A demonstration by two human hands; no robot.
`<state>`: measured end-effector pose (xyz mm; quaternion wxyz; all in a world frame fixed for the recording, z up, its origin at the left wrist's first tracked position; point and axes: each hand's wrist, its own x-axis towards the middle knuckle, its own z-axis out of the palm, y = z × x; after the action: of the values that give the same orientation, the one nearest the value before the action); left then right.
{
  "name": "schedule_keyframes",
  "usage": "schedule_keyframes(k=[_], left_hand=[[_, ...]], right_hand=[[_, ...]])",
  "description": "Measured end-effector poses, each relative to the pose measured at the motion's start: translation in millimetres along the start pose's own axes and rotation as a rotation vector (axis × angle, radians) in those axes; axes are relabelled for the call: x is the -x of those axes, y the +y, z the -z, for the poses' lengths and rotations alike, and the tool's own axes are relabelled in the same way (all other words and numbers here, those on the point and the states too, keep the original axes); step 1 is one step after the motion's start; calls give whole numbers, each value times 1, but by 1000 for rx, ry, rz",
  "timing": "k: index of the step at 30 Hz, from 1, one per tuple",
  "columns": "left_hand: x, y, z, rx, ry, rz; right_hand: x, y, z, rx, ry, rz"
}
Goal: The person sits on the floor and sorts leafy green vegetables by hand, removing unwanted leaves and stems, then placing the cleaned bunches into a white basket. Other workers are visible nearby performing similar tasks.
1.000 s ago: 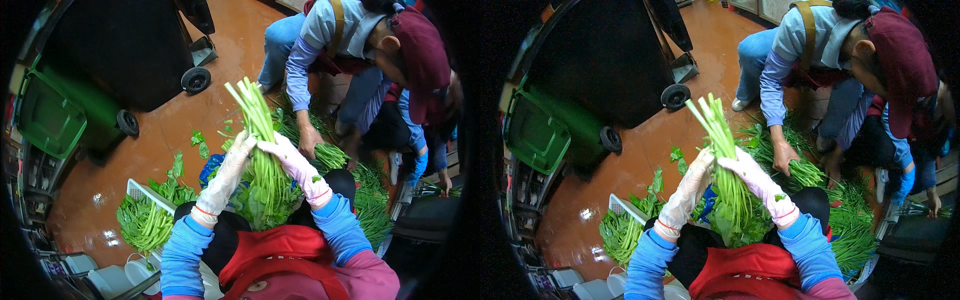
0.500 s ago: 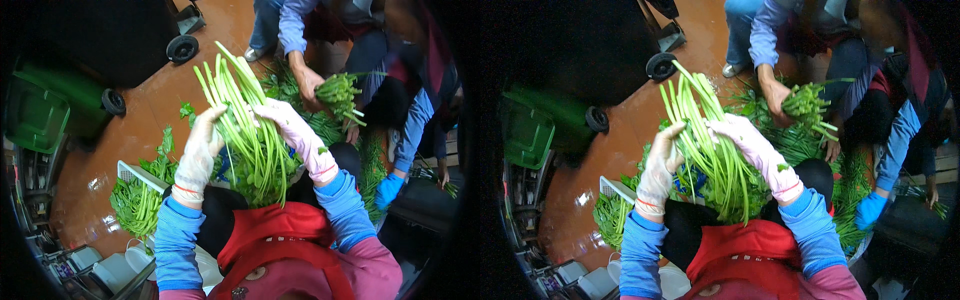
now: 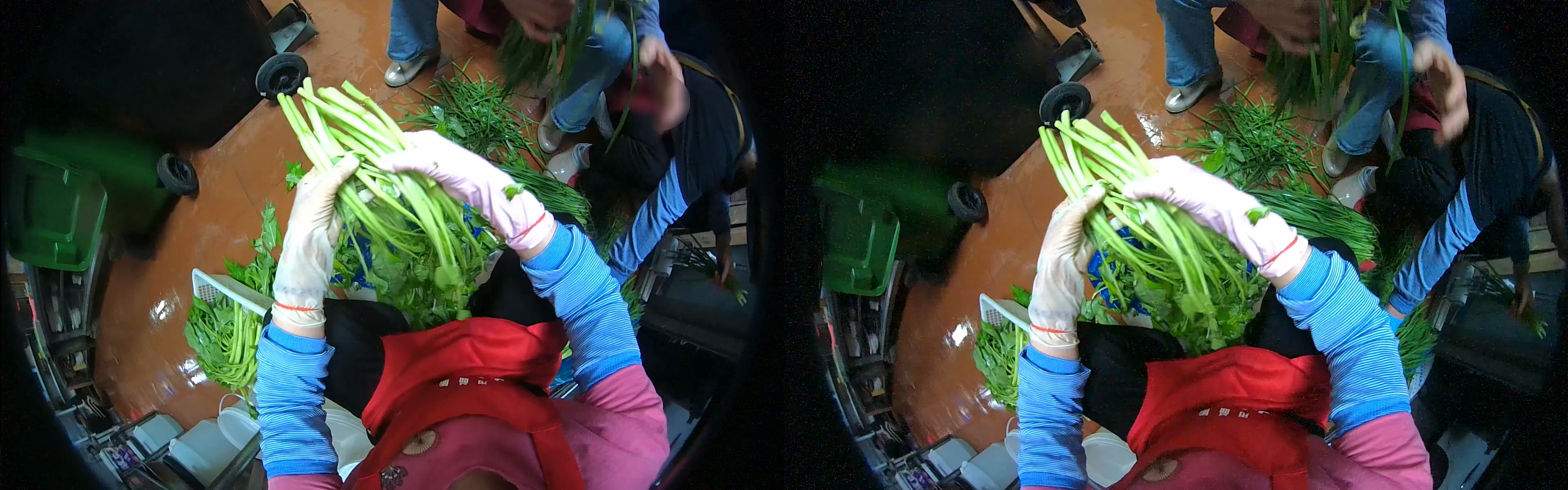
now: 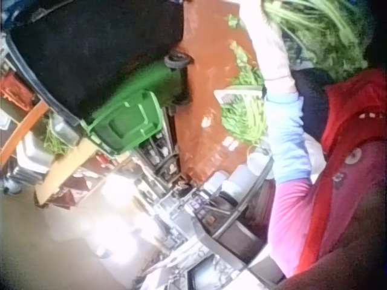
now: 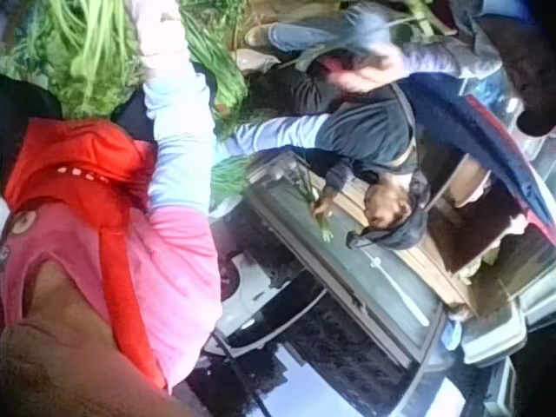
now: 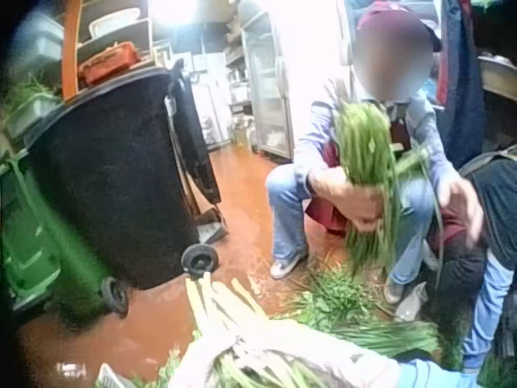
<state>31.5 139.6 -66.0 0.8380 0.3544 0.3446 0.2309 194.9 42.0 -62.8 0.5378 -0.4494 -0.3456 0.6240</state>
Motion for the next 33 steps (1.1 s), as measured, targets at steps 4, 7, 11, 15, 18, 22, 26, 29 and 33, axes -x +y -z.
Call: schedule_keyframes(k=[4, 7, 11, 15, 18, 22, 26, 29, 33], left_hand=[[-7, 12, 19, 116, -166, 95], [-8, 14, 18, 236, -212, 142], [-19, 15, 30, 323, -242, 136], [-7, 12, 23, 227, 15, 45], [-2, 20, 25, 14, -14, -48], [3, 31, 21, -281, 316, -336], [9, 34, 23, -139, 230, -292], [12, 19, 29, -18, -3, -114], [10, -7, 17, 243, -264, 42]], right_hand=[[-8, 1, 29, -264, -17, -106], [-13, 12, 34, -374, -48, -95], [-11, 3, 31, -394, -55, -100], [-3, 2, 27, -276, -92, -53], [2, -1, 27, -84, -46, -59], [13, -4, 31, 57, 26, 38], [21, -2, 34, -55, 73, 44], [16, -2, 11, -186, 38, 88], [13, 11, -10, -453, -115, 93]])
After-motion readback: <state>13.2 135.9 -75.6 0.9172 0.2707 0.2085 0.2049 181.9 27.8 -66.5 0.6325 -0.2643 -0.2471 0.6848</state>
